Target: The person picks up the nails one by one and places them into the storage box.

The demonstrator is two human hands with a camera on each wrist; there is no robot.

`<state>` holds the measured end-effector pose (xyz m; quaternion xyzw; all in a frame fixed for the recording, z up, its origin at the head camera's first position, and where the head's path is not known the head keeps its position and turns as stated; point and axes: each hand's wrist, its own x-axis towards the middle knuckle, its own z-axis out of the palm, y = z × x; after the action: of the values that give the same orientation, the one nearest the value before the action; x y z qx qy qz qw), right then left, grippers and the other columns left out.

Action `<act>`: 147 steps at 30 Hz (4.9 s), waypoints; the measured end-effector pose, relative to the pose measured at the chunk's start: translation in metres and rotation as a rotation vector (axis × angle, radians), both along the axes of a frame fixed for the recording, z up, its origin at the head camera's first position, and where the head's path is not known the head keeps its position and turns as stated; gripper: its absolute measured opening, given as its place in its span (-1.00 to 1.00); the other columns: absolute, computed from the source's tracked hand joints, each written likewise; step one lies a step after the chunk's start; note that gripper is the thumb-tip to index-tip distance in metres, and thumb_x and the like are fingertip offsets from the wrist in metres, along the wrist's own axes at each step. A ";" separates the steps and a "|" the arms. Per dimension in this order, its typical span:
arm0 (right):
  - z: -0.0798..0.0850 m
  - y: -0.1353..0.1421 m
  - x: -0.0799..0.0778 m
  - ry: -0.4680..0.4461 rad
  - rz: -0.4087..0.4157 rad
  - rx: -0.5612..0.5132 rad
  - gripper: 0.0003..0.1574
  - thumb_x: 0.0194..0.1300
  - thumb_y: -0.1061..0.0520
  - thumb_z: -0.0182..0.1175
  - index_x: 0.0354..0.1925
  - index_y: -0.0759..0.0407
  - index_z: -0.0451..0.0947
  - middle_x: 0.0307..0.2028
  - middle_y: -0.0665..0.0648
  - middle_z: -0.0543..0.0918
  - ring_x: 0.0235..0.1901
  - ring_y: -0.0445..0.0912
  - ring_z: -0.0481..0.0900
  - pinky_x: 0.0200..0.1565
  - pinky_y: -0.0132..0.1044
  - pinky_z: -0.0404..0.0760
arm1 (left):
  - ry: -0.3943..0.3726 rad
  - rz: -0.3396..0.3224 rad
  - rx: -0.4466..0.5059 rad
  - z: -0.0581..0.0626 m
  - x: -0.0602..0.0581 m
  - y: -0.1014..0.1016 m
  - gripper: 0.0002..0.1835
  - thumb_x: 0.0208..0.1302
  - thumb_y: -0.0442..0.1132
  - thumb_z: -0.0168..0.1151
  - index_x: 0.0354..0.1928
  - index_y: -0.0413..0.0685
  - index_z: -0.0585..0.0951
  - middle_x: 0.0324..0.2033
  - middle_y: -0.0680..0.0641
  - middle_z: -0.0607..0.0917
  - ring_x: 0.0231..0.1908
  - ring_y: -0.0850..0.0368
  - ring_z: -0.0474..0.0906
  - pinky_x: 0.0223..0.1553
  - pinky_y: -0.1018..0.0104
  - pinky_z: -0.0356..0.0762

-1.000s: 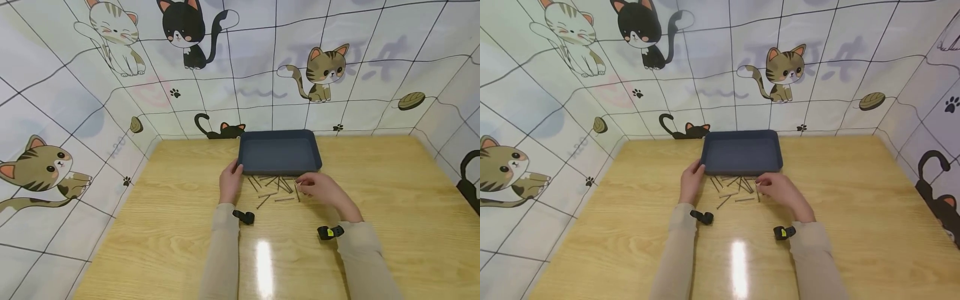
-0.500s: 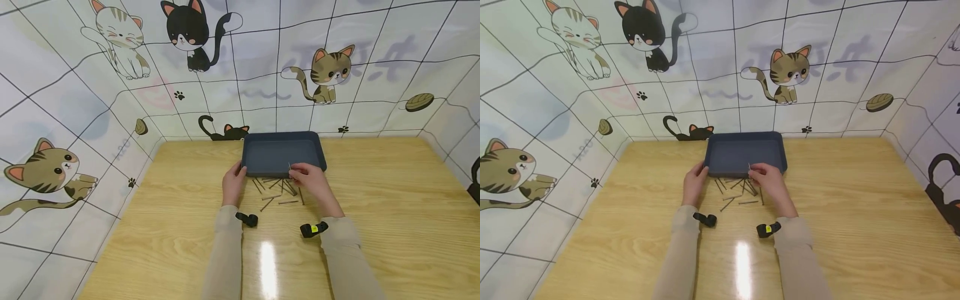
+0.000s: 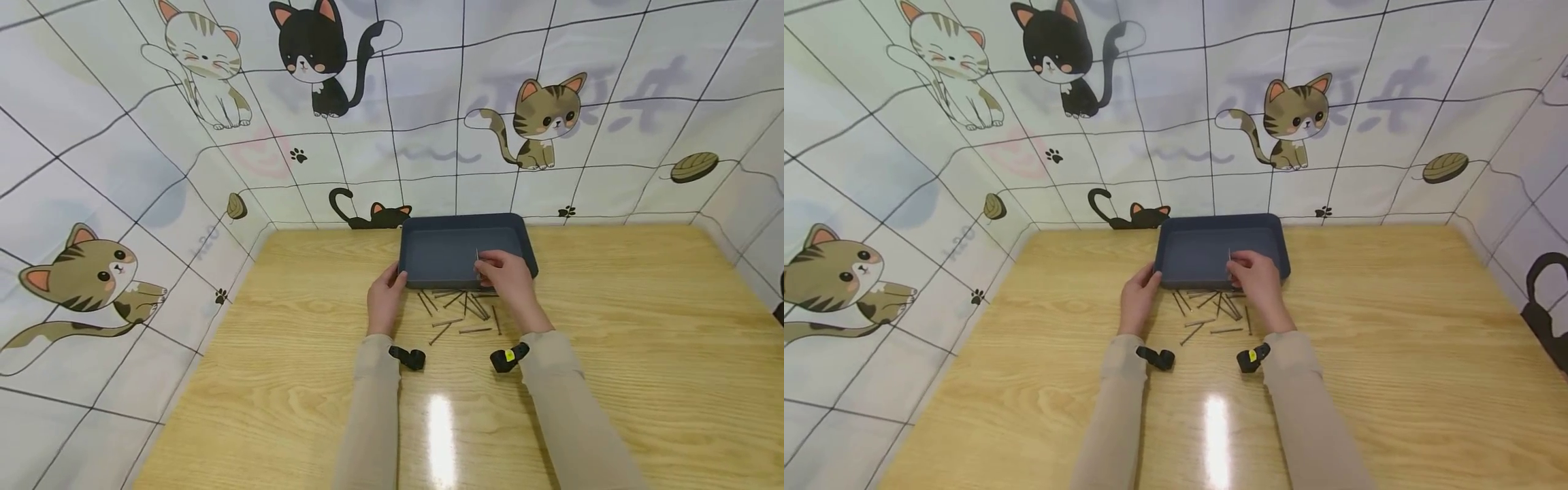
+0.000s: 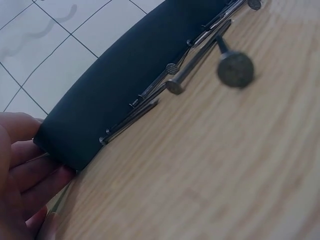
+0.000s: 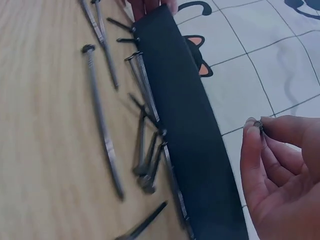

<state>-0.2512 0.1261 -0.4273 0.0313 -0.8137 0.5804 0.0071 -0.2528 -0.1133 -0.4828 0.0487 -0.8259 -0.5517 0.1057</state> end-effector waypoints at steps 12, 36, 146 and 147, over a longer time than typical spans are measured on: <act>0.001 0.001 -0.031 -0.091 0.049 0.053 -0.50 0.28 0.13 0.03 0.15 0.32 0.34 -0.11 0.29 0.55 -0.26 0.01 0.60 -0.24 -0.25 0.56 | -0.005 0.004 -0.005 0.002 -0.005 0.011 -0.56 0.24 0.05 0.04 0.15 0.18 0.46 0.02 0.13 0.53 0.02 0.24 0.42 0.02 0.27 0.34; -0.002 -0.008 -0.045 -0.161 0.001 0.491 -0.65 0.25 0.12 0.00 -0.43 0.32 0.63 -0.56 0.21 0.61 -0.61 -0.06 0.48 -0.45 -0.20 0.44 | -0.020 -0.019 0.019 0.001 0.002 0.001 -0.56 0.26 -0.01 0.02 0.17 0.11 0.43 0.03 0.06 0.53 0.03 0.20 0.41 0.02 0.19 0.34; -0.004 0.024 0.038 -0.085 0.299 0.350 -0.45 0.33 -0.02 -0.05 0.16 0.28 0.34 -0.07 0.30 0.54 -0.35 -0.02 0.61 -0.22 -0.11 0.52 | -0.035 -0.006 0.003 0.003 0.003 0.000 -0.58 0.25 0.04 0.02 0.14 0.18 0.46 0.05 0.13 0.50 0.10 0.15 0.35 0.07 0.14 0.29; -0.004 0.024 0.037 -0.088 0.311 0.351 -0.45 0.33 -0.01 -0.05 0.17 0.29 0.34 -0.04 0.31 0.51 -0.36 -0.02 0.61 -0.24 -0.13 0.53 | -0.035 -0.005 0.004 0.004 0.003 0.000 -0.58 0.25 0.03 0.03 0.14 0.19 0.46 0.04 0.13 0.50 0.10 0.15 0.35 0.07 0.14 0.28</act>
<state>-0.2137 0.1503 -0.4313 0.1319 -0.8870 0.4250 -0.1235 -0.2501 -0.1134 -0.4791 0.0566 -0.8267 -0.5526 0.0900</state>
